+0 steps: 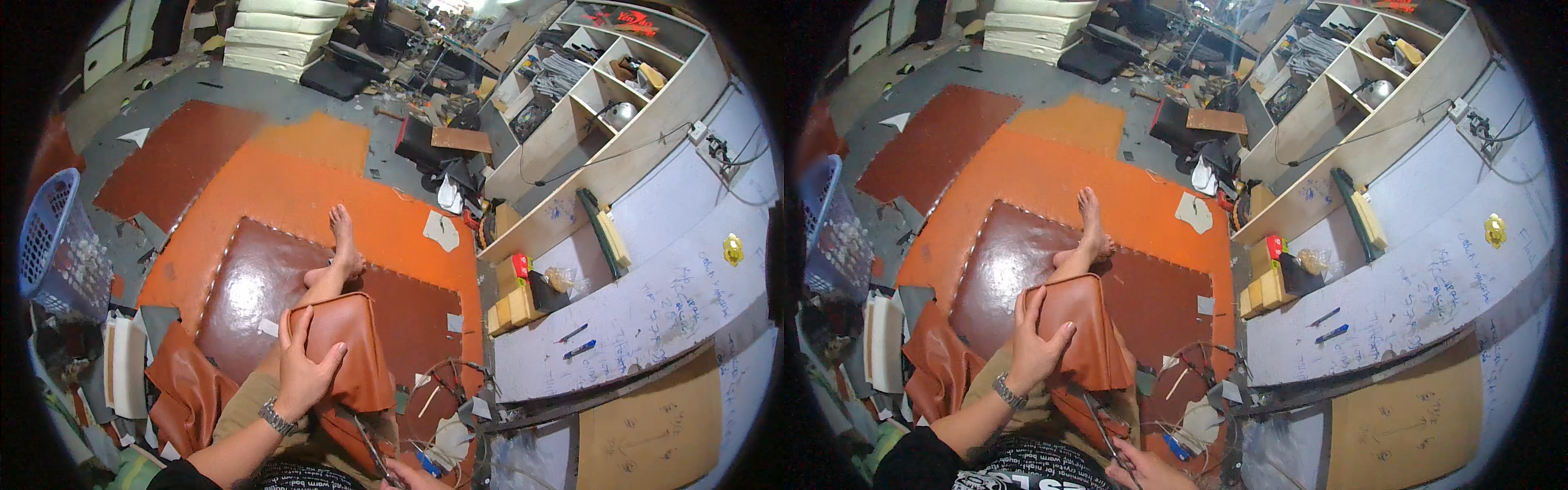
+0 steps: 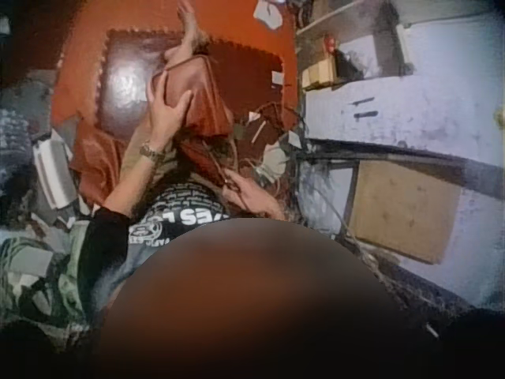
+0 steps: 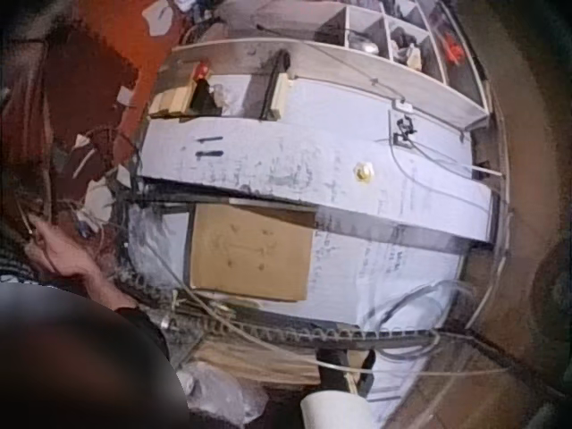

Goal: The person sits on a floor mat and assembles a brown leather pouch by folding its edges and securing them with a staple gun. They repeatedly adjust the leather, align the edges, and apply staples to hold the shape.

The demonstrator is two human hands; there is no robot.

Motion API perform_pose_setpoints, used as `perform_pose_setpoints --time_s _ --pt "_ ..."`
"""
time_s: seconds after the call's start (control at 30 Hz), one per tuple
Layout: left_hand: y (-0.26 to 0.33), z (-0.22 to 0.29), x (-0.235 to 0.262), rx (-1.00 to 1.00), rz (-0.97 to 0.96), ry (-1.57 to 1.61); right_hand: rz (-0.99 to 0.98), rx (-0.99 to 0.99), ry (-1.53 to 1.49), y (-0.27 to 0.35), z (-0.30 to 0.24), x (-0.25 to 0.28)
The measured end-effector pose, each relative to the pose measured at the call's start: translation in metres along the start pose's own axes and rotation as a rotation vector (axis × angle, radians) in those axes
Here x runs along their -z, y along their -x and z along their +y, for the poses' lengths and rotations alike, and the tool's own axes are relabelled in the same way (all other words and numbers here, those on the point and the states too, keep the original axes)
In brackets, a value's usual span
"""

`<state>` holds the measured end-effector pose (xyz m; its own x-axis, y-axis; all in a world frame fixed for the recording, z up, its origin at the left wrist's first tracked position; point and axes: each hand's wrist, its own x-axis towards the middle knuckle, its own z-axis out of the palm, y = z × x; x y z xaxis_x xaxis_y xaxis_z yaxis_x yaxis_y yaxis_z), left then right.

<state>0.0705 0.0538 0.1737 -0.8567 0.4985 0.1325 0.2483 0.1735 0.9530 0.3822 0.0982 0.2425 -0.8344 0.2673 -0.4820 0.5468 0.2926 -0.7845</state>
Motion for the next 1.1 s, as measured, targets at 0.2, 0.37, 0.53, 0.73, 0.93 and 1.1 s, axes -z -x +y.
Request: perform_pose_setpoints --time_s 0.2,0.37,0.53,0.73,0.93,1.1 --pt "0.012 0.005 0.002 -0.017 -0.015 0.020 0.030 -0.143 -0.047 -0.012 -0.009 -0.003" --pt "0.034 0.017 -0.007 -0.133 -0.022 -0.063 0.152 -0.092 -0.086 -0.038 0.005 -0.015" --pt "0.038 0.017 -0.011 -0.104 -0.053 0.008 0.286 -0.120 -0.037 -0.037 0.020 -0.029" --pt "0.038 0.006 -0.012 -0.122 -0.080 0.004 0.378 -0.127 -0.079 -0.029 0.032 -0.054" --pt "0.035 0.002 -0.011 -0.163 -0.074 -0.047 0.437 0.012 -0.408 -0.049 0.026 -0.056" --pt "0.033 0.002 -0.012 -0.154 -0.069 -0.079 0.422 -0.047 -0.205 -0.062 0.016 -0.048"
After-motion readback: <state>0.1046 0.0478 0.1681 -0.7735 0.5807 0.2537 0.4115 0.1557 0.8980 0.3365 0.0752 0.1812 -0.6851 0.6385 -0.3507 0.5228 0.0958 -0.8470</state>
